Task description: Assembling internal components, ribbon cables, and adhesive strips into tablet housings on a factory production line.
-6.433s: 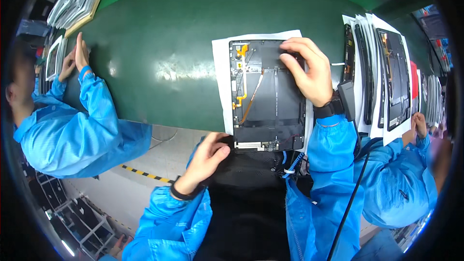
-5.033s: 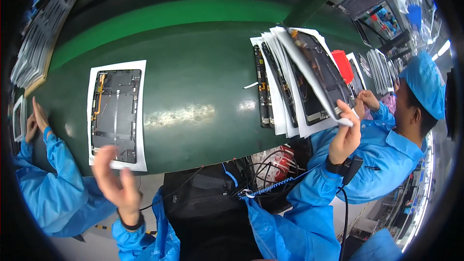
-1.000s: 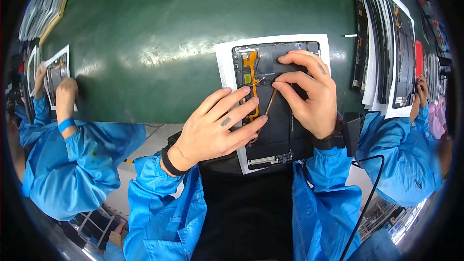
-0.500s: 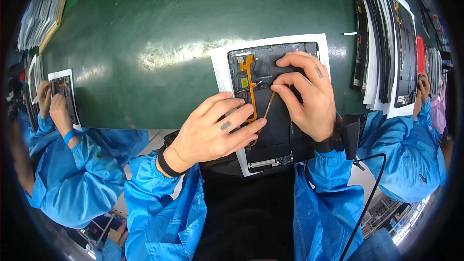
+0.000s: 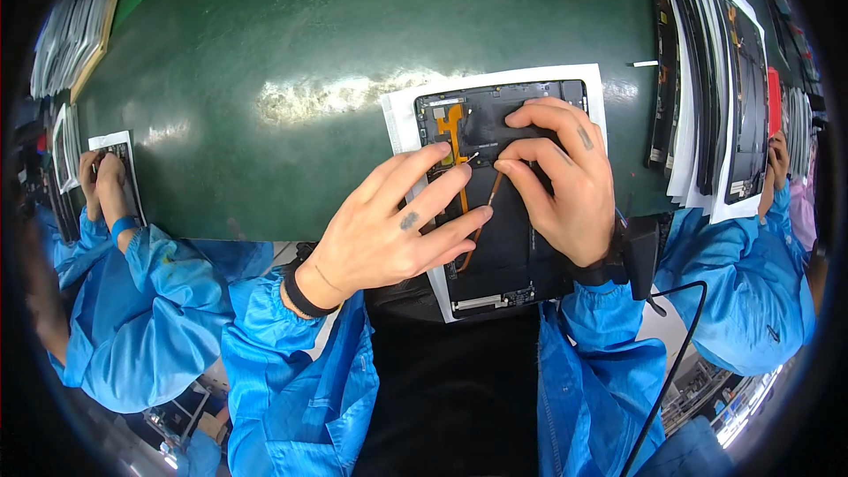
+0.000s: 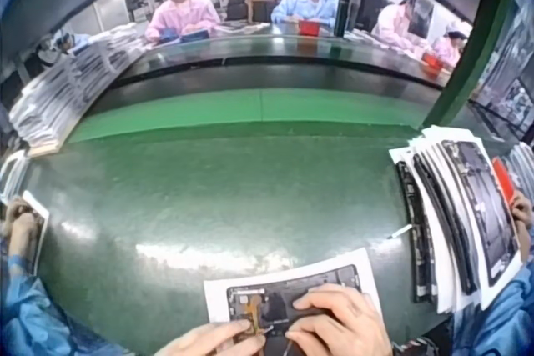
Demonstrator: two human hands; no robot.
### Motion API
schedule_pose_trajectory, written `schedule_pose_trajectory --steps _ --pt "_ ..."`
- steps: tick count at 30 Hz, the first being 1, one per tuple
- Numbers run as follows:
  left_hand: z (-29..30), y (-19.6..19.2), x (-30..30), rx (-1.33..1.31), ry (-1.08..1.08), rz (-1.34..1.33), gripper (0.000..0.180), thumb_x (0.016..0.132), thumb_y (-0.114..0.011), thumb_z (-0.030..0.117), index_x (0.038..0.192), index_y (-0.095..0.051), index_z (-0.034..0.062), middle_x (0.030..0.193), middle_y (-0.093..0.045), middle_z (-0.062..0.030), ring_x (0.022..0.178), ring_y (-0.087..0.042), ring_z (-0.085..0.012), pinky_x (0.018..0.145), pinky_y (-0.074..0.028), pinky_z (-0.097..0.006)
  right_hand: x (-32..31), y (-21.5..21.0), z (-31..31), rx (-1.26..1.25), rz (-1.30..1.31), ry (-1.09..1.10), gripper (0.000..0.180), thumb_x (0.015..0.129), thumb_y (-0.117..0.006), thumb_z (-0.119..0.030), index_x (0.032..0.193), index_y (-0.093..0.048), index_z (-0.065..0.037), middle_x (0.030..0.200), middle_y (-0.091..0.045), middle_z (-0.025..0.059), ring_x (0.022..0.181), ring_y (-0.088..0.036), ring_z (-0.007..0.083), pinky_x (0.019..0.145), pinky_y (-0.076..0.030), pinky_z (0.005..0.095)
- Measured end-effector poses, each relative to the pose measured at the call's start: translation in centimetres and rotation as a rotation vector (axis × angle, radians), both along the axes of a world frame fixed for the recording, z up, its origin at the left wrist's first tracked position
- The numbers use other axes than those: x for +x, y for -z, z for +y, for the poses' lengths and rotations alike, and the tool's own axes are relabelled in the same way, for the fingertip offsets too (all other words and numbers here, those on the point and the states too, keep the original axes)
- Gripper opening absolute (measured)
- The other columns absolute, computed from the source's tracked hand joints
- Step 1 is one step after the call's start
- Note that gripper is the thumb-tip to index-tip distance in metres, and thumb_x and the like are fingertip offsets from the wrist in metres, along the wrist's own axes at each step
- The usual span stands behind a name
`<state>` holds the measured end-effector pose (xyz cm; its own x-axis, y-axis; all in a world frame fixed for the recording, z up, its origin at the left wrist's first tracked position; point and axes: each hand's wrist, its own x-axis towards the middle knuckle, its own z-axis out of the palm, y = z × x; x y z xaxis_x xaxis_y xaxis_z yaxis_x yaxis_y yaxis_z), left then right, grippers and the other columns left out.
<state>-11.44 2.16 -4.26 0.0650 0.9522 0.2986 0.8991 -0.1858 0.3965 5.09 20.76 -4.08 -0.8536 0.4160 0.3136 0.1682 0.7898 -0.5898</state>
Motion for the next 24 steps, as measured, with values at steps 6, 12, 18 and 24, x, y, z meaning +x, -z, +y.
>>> schedule_pose_trajectory --steps 6,12,18,24 --pt "0.5 -0.1 0.5 -0.027 -0.047 0.038 0.048 0.077 -0.089 0.036 0.124 -0.081 0.0297 0.132 -0.06 -0.0094 0.123 -0.061 -0.0342 0.097 -0.057 -0.045 0.1 0.0 0.0 -0.023 0.007 -0.004 0.016 0.081 -0.084 -0.006 0.092 -0.073 -0.006 0.119 -0.071 0.0067 0.119 -0.067 0.0313 0.095 -0.049 0.0436" --pt "0.6 0.1 1.2 -0.029 -0.11 0.078 0.05 0.079 -0.088 0.038 0.128 -0.08 0.0294 0.129 -0.059 -0.0098 0.117 -0.06 -0.0326 0.096 -0.054 -0.043 0.1 0.1 0.1 -0.026 0.01 0.008 0.016 0.08 -0.085 -0.007 0.091 -0.073 -0.006 0.119 -0.071 0.0063 0.119 -0.066 0.031 0.096 -0.049 0.0436" --pt "1.0 0.2 1.7 -0.053 -0.137 0.081 0.052 0.083 -0.086 0.032 0.134 -0.077 0.0284 0.128 -0.059 -0.0107 0.117 -0.059 -0.0324 0.098 -0.052 -0.044 0.4 0.4 0.1 -0.03 0.022 0.011 0.016 0.08 -0.085 -0.006 0.092 -0.075 -0.006 0.119 -0.071 0.0061 0.119 -0.067 0.0311 0.096 -0.05 0.0434" --pt "1.7 -0.9 1.6 -0.111 -0.144 0.09 0.054 0.085 -0.084 0.03 0.138 -0.074 0.0269 0.123 -0.06 -0.0083 0.11 -0.058 -0.0299 0.096 -0.051 -0.042 1.6 -1.0 1.0 -0.33 0.113 0.095 0.017 0.084 -0.082 0.002 0.1 -0.078 0.0 0.124 -0.072 0.011 0.114 -0.071 0.0274 0.088 -0.057 0.0357"
